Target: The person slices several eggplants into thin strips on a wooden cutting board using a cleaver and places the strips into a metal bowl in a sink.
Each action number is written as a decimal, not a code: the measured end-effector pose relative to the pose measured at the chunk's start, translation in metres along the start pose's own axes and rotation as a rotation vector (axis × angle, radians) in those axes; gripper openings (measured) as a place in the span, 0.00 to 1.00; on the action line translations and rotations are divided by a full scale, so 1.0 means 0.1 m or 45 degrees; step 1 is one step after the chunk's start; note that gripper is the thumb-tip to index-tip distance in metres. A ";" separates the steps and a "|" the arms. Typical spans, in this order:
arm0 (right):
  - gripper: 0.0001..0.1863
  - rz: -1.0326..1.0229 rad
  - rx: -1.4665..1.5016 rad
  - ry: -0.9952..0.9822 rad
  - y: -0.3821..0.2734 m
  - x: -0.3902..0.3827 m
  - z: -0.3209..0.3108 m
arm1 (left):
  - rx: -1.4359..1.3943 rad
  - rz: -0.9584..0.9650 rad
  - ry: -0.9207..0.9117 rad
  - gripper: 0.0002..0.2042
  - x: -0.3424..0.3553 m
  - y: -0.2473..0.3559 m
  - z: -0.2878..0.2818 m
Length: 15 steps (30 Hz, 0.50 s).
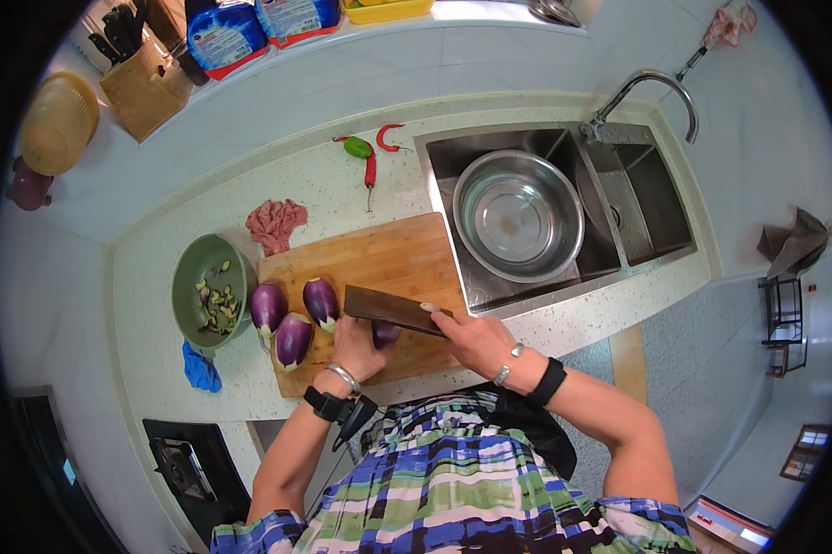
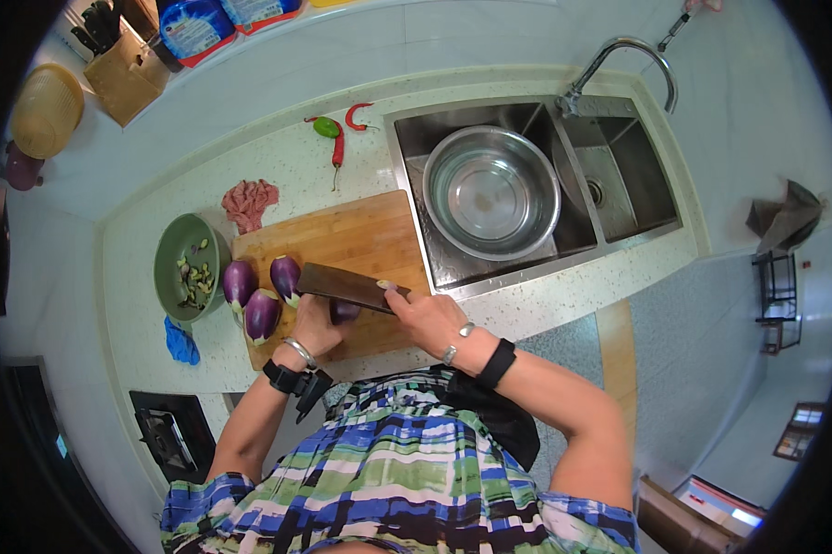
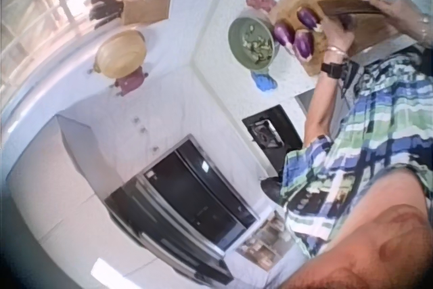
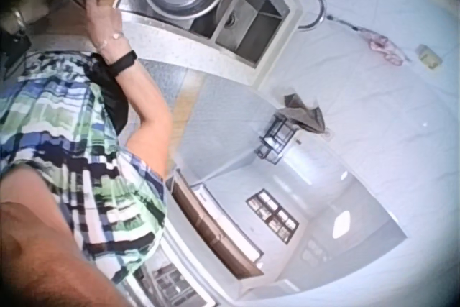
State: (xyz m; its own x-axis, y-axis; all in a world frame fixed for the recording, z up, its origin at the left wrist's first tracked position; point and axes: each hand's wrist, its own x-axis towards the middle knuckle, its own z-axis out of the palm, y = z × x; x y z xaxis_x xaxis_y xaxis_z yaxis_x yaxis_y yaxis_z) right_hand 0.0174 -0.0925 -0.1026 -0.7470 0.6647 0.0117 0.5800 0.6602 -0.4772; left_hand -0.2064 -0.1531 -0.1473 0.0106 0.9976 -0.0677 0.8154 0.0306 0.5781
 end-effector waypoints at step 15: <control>0.05 0.394 1.624 -0.300 -0.34 0.13 -0.63 | -2.761 -0.257 -0.422 0.38 -0.06 0.32 -0.59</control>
State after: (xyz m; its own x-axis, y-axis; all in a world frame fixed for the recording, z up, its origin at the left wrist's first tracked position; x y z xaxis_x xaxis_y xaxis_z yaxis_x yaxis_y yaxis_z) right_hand 0.0084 -0.0847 -0.0312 -0.7536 0.5655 -0.3352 0.1235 -0.3790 -0.9171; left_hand -0.2148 -0.1548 -0.0808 0.2953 0.9371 -0.1862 -0.8961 0.3393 0.2862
